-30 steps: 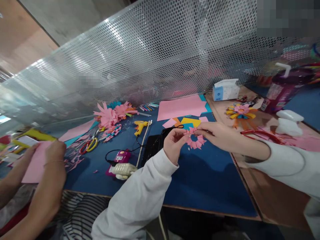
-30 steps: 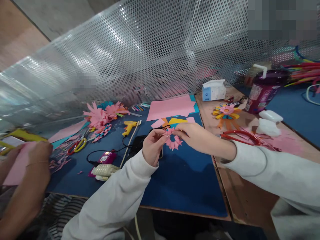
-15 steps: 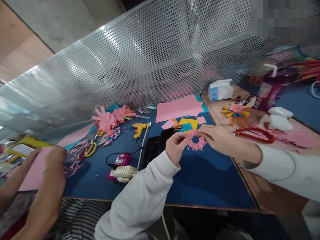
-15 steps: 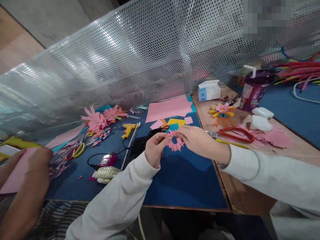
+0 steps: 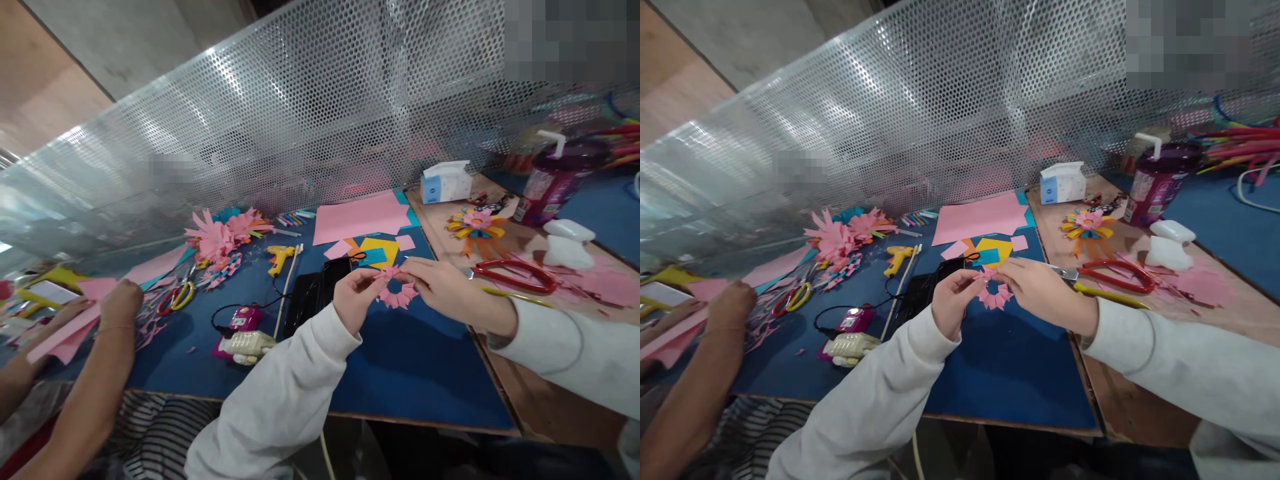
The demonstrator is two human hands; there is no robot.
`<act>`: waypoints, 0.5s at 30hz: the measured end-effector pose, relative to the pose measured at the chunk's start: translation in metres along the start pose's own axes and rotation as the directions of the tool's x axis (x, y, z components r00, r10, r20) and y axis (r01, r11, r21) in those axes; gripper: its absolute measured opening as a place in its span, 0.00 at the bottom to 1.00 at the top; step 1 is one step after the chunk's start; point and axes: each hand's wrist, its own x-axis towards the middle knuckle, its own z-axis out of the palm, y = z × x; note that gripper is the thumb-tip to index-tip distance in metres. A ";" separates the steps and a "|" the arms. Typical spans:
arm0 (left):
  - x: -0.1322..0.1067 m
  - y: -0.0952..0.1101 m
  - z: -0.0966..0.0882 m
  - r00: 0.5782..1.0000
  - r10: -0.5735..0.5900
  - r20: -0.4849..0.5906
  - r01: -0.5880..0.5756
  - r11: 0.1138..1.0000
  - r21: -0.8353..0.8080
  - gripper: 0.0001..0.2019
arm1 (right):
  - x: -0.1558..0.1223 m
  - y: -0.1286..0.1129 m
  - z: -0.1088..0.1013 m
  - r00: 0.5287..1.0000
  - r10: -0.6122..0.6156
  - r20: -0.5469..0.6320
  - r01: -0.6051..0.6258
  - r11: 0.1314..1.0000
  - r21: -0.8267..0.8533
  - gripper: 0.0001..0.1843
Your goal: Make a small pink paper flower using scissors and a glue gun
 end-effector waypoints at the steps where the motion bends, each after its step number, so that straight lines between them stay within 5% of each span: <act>1: 0.000 0.001 0.001 1.000 -0.001 0.001 0.001 1.000 -0.001 0.12 | -0.001 0.000 0.001 1.000 -0.002 -0.006 0.002 1.000 -0.001 0.14; 11: 0.000 0.002 0.003 0.999 -0.029 0.019 0.030 1.000 -0.007 0.12 | -0.009 0.004 0.008 0.997 0.078 0.005 -0.078 0.994 0.072 0.11; 15: 0.004 0.000 0.001 0.997 -0.028 0.066 0.024 0.998 0.050 0.10 | -0.011 0.003 0.014 0.978 0.209 0.024 -0.210 0.961 0.178 0.11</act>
